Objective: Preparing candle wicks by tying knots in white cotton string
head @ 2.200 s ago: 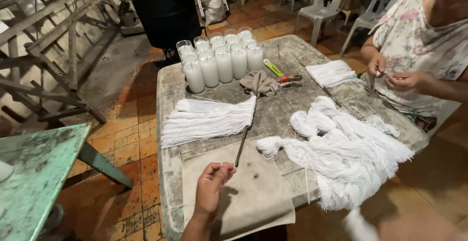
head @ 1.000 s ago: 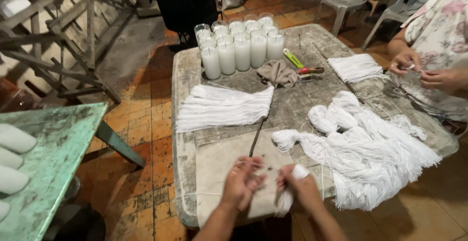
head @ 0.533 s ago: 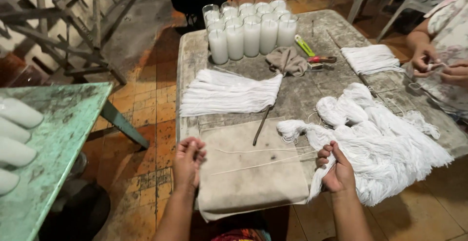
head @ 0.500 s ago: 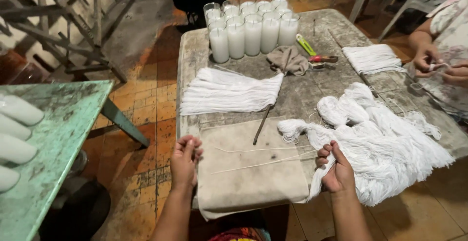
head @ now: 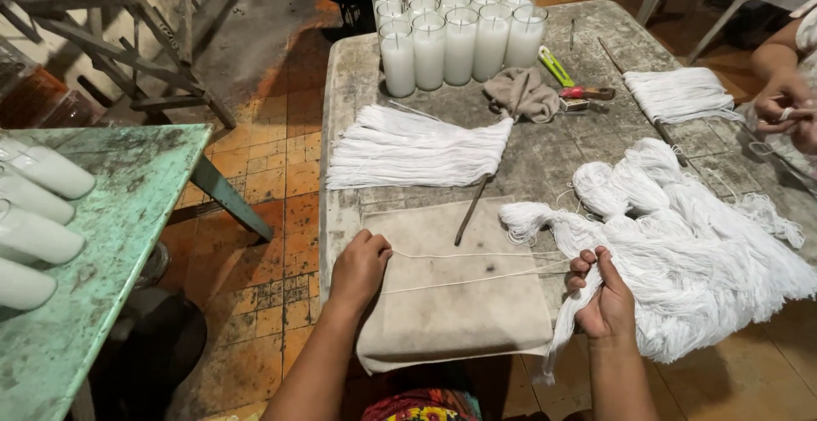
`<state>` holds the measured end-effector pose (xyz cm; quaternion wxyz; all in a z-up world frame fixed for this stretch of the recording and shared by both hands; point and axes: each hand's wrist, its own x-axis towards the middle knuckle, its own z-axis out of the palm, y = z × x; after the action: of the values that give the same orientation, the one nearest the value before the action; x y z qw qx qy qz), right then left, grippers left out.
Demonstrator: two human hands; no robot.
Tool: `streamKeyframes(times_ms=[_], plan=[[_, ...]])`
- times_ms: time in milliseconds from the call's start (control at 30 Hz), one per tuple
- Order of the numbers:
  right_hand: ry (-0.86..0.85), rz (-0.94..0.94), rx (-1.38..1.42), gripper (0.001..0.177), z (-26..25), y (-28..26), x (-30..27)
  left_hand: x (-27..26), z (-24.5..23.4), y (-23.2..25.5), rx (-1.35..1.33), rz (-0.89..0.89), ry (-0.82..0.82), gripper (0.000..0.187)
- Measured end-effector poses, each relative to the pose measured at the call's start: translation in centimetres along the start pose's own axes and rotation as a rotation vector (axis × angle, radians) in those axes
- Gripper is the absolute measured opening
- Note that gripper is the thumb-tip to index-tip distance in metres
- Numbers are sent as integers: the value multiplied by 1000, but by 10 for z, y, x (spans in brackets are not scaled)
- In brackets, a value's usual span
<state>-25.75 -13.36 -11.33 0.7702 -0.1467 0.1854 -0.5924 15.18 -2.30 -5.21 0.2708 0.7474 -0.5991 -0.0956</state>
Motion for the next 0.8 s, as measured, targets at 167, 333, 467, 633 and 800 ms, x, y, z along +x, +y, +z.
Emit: streamKeyframes(times_ms=[167, 333, 467, 633, 800], plan=[[-7, 9, 35, 5, 1, 0, -2, -7, -40, 25, -112, -127, -171, 17], [-8, 29, 17, 5, 2, -1, -6, -30, -62, 18, -193, -127, -238, 15], [-21, 46, 13, 5, 5, -1, -8, -47, -67, 21, -143, -141, -303, 12], [18, 63, -9, 3, 8, -1, -9, -57, -45, 11, -53, -76, -244, 14], [-43, 18, -137, 12, 3, -3, -7, -64, -27, 1, 136, 149, -124, 13]])
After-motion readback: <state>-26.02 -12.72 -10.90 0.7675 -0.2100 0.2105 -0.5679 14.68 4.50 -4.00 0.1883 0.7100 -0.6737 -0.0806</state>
